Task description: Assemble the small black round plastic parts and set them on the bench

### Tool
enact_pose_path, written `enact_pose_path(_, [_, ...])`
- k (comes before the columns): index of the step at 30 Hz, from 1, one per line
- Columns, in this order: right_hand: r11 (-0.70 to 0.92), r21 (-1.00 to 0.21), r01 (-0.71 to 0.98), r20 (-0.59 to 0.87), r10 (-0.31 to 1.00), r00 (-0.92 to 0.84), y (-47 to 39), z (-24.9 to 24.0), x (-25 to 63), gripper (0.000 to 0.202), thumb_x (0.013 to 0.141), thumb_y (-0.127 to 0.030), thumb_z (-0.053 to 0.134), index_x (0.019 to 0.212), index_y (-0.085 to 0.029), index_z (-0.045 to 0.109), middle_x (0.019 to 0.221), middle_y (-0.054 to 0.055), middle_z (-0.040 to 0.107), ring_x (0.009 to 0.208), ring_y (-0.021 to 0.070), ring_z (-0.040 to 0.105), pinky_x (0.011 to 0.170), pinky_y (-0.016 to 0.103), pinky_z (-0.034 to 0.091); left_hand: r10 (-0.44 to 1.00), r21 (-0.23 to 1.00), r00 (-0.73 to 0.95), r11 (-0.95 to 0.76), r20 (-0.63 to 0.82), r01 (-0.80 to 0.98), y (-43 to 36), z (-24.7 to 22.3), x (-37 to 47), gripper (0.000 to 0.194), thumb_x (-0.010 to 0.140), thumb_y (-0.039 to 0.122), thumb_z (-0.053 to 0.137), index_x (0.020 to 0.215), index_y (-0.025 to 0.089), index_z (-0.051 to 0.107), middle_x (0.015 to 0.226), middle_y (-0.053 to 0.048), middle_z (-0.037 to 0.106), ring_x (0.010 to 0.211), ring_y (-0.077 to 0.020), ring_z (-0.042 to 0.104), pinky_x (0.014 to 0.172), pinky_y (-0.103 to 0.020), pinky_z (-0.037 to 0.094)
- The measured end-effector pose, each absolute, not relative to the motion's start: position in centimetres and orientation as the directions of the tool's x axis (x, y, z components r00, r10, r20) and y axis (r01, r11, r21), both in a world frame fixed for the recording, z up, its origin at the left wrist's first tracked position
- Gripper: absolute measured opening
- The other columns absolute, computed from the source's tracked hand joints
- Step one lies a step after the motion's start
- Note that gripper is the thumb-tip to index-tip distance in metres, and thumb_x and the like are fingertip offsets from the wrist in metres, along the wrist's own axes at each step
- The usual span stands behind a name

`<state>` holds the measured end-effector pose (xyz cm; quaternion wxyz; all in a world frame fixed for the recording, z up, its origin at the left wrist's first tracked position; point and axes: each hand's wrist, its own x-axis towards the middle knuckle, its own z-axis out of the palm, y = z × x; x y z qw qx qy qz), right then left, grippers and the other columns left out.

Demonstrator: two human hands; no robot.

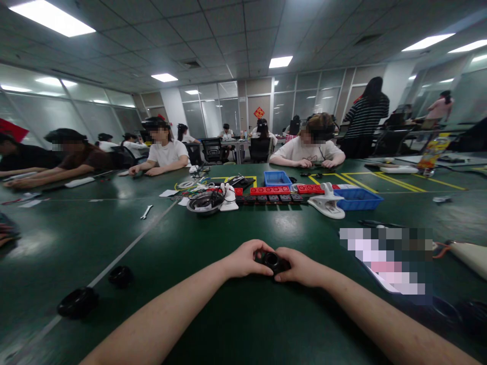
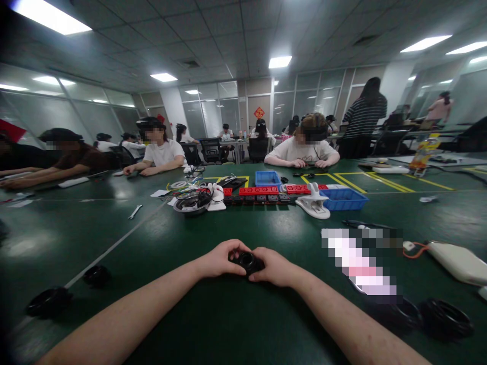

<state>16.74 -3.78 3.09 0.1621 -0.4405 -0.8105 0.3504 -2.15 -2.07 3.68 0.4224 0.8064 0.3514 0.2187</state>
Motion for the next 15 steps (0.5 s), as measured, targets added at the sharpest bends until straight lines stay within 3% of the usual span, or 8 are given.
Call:
enact_pose_path(8, [0.352, -0.734, 0.58, -0.042, 0.83, -0.557, -3.56, 2.75, 16.79, 0.033, 0.058, -0.024, 0.066, 0.089, -0.017, 0.056, 0.079, 0.0, 0.053, 0.071, 0.0146, 0.05, 0.06, 0.023, 0.037, 0.719, 0.777, 0.688, -0.488, 0.1, 0.398, -2.26, 3.99, -2.13, 0.045, 0.057, 0.031, 0.067, 0.099, 0.022, 0.054, 0.091, -0.001, 0.048, 0.076, -0.013, 0.046, 0.063, -0.022, 0.037])
enact_pose_path(15, [0.317, -0.768, 0.556, -0.034, 0.847, -0.53, -3.39, 2.32, 16.81, 0.03, 0.054, -0.024, 0.068, 0.081, -0.016, 0.057, 0.072, -0.002, 0.052, 0.066, 0.0128, 0.049, 0.057, 0.021, 0.036, 0.754, 0.777, 0.652, -0.458, 0.083, 0.431, -2.31, 3.93, -1.95, 0.045, 0.054, 0.032, 0.069, 0.096, 0.02, 0.056, 0.089, -0.002, 0.049, 0.075, -0.0137, 0.046, 0.063, -0.023, 0.037])
